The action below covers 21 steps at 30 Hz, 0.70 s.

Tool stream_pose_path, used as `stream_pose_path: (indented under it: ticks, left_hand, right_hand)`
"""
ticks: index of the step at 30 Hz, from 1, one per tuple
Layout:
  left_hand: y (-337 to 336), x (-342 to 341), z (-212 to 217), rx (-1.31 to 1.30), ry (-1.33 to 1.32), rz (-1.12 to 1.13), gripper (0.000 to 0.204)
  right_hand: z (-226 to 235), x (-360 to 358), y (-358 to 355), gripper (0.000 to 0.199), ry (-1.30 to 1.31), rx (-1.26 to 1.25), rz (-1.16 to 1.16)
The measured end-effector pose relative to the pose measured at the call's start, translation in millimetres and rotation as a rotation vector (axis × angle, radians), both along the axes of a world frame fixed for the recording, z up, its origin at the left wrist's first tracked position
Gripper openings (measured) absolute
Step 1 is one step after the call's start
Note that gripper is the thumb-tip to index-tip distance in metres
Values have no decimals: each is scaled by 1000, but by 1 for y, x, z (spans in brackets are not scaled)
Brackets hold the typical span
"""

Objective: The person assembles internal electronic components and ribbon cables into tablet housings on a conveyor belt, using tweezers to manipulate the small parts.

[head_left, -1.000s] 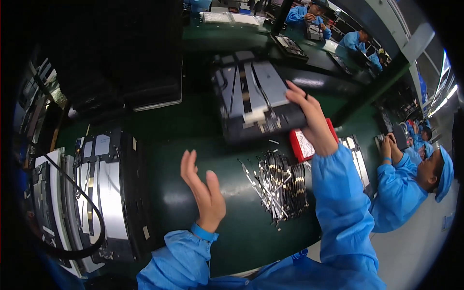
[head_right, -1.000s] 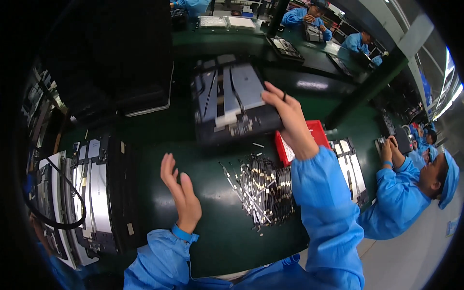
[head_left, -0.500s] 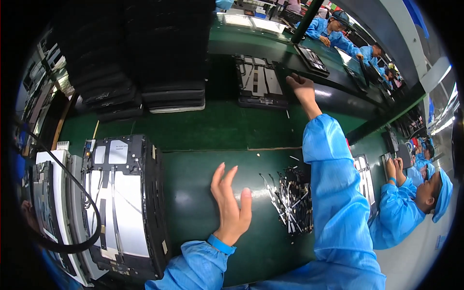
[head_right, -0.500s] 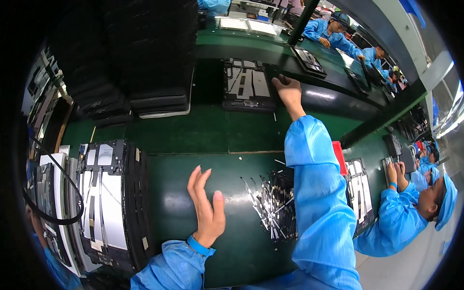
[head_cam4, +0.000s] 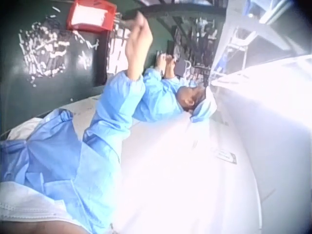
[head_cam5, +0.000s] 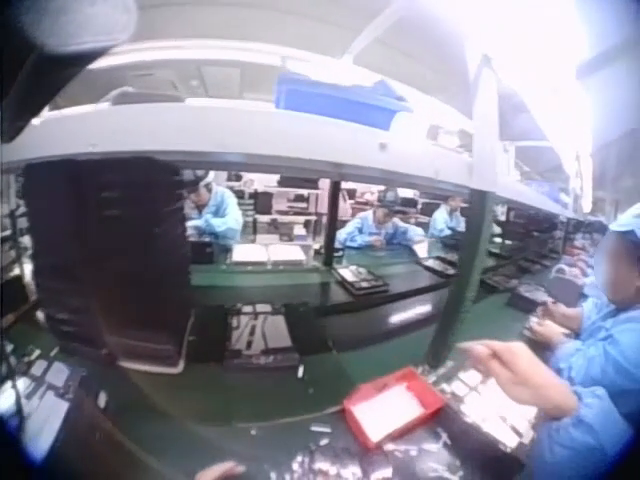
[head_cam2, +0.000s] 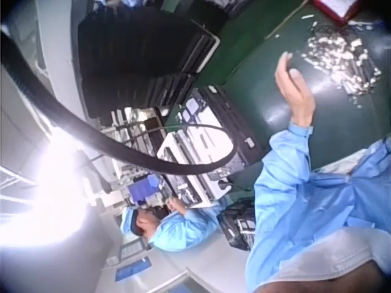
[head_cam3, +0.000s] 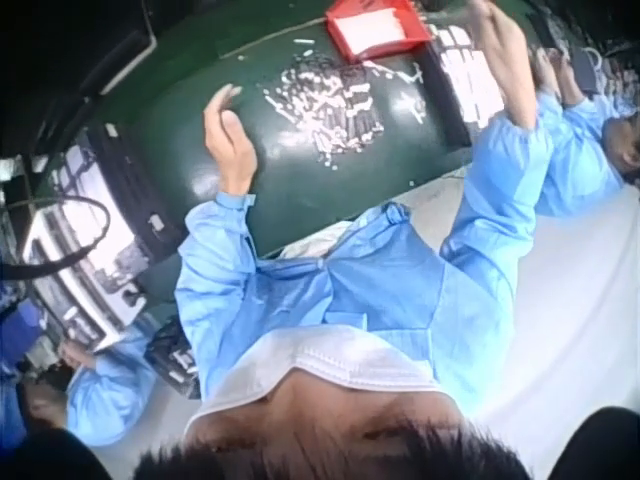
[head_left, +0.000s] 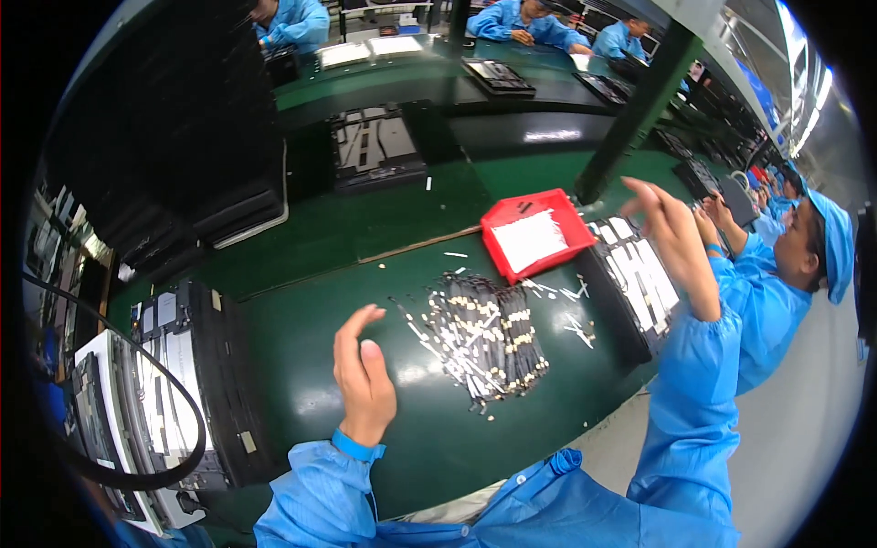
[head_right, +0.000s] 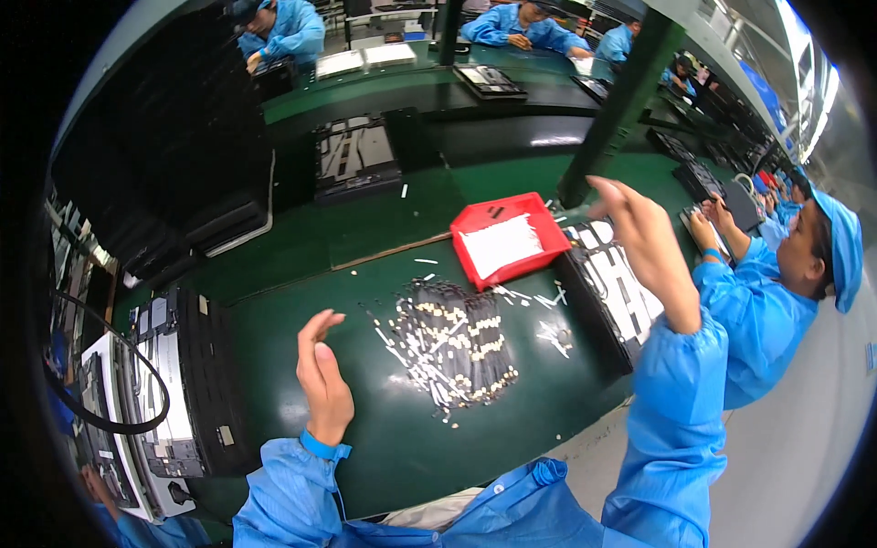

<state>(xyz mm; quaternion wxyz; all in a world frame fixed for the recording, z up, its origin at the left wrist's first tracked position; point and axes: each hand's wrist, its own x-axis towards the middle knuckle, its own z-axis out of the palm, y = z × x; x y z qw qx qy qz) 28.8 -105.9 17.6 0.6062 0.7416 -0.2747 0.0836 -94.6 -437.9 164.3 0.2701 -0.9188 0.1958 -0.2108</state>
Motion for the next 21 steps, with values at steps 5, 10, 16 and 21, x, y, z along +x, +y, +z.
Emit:
stream_pose_path:
  ticks: [5,10,16,21]
  left_hand:
    - [-57,-78,34,-76,260,-465,28]
    - [-140,-138,20,-142,759,-868,48]
    - [-231,-161,-9,-277,1148,-692,77]
    - [-248,-159,17,-365,1250,-646,72]
  right_hand:
    - [-99,-143,-141,41,170,-63,-353]
    - [-146,-163,-148,42,139,151,-299]
    - [-135,-161,-113,44,171,146,-376]
    - [-131,-179,-79,40,90,140,-434]
